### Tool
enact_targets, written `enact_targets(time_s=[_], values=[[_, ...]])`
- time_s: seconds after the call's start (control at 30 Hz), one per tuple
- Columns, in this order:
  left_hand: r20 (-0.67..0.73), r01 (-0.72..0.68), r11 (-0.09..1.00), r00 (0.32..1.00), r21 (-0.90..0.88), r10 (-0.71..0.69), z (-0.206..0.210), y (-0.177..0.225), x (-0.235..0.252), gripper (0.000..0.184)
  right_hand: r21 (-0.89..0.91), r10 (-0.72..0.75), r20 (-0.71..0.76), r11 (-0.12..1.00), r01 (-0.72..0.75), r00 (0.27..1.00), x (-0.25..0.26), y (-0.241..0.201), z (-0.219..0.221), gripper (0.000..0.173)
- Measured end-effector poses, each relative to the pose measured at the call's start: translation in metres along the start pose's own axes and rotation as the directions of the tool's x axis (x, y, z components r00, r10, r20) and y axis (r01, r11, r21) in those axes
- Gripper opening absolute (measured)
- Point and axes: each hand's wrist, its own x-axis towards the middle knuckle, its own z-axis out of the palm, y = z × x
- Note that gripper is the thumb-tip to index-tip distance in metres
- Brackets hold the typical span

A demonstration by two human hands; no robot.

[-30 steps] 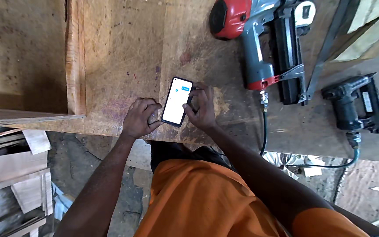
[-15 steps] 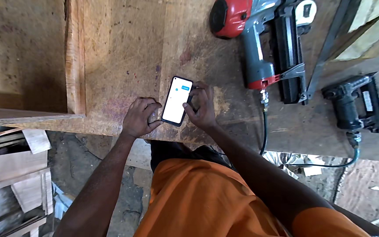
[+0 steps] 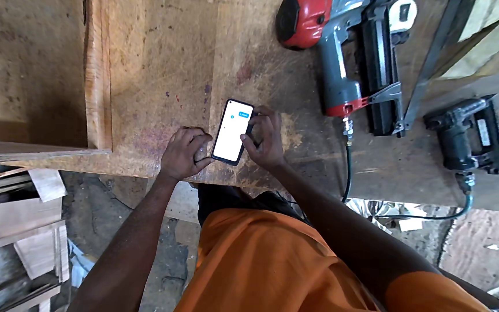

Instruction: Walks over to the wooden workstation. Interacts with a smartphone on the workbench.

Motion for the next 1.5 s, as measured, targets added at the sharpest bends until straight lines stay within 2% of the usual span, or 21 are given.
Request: enact_targets(time_s=[1.5], values=[[-0.019,-0.001,1.0,1.0,0.013,0.001,0.0007,0.0007,-0.0002,0.062,0.047,0.009,0.008,0.999,-0.01,1.0,0.0011,0.0008,-0.0008,0.034]])
